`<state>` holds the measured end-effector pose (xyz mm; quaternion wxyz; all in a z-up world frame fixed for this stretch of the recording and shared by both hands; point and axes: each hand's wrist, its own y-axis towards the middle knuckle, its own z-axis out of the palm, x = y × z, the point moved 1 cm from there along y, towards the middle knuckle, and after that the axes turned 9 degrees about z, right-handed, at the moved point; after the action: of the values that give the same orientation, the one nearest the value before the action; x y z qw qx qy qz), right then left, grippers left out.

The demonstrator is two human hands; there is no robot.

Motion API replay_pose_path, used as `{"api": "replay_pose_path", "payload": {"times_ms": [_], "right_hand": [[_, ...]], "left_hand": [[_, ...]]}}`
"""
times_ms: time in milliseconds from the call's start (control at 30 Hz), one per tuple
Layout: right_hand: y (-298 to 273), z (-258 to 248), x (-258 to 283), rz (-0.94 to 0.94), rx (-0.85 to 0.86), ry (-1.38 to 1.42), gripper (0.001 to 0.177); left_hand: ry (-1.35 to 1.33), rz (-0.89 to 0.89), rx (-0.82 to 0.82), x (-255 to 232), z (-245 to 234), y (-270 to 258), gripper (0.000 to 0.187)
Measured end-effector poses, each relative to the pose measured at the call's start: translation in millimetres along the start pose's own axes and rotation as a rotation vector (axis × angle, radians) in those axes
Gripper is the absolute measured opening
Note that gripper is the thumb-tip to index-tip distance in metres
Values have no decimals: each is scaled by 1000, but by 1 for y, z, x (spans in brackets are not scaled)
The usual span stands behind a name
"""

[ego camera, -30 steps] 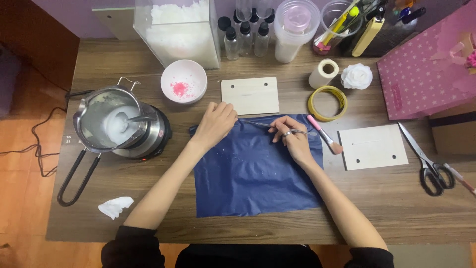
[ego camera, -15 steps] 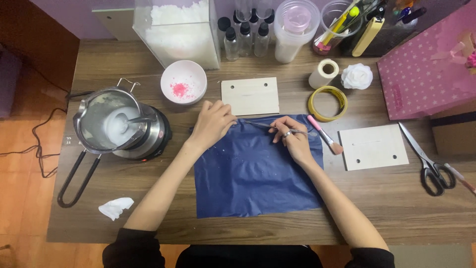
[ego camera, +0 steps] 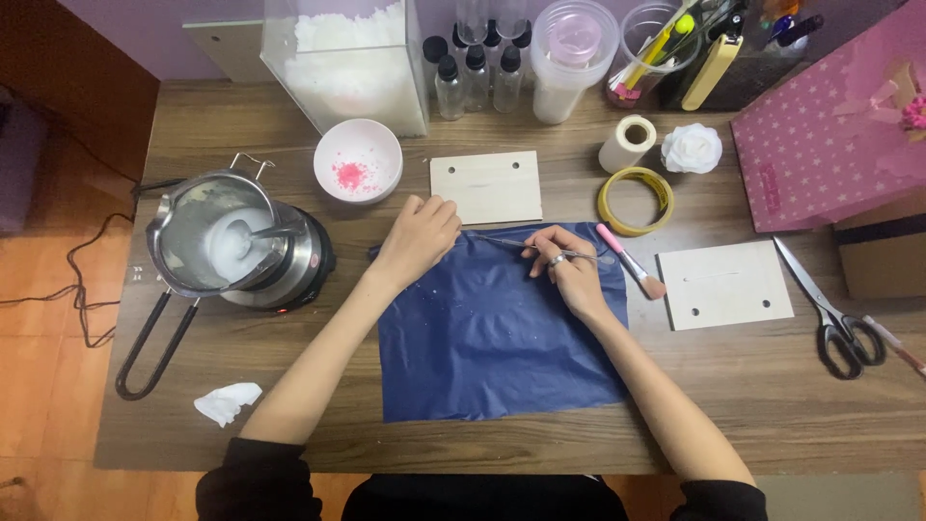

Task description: The person is preparing wax by stirring it in a melting pot and using a stylus and brush to manipulate a blue sheet on the workbench.

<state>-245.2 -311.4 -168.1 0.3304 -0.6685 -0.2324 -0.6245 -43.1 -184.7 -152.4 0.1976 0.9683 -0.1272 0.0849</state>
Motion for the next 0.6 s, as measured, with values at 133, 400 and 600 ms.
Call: {"api": "replay_pose_path", "payload": {"times_ms": [133, 400, 600], "right_hand": [[0, 1, -1, 14, -10, 20, 19], [-2, 1, 4, -3, -3, 18, 20], [-1, 0, 3, -4, 3, 12, 19]], "left_hand": [[59, 35, 39, -1, 5, 3, 13], [98, 55, 85, -1, -8, 7, 11], [-232, -168, -157, -23, -82, 1, 12]]}}
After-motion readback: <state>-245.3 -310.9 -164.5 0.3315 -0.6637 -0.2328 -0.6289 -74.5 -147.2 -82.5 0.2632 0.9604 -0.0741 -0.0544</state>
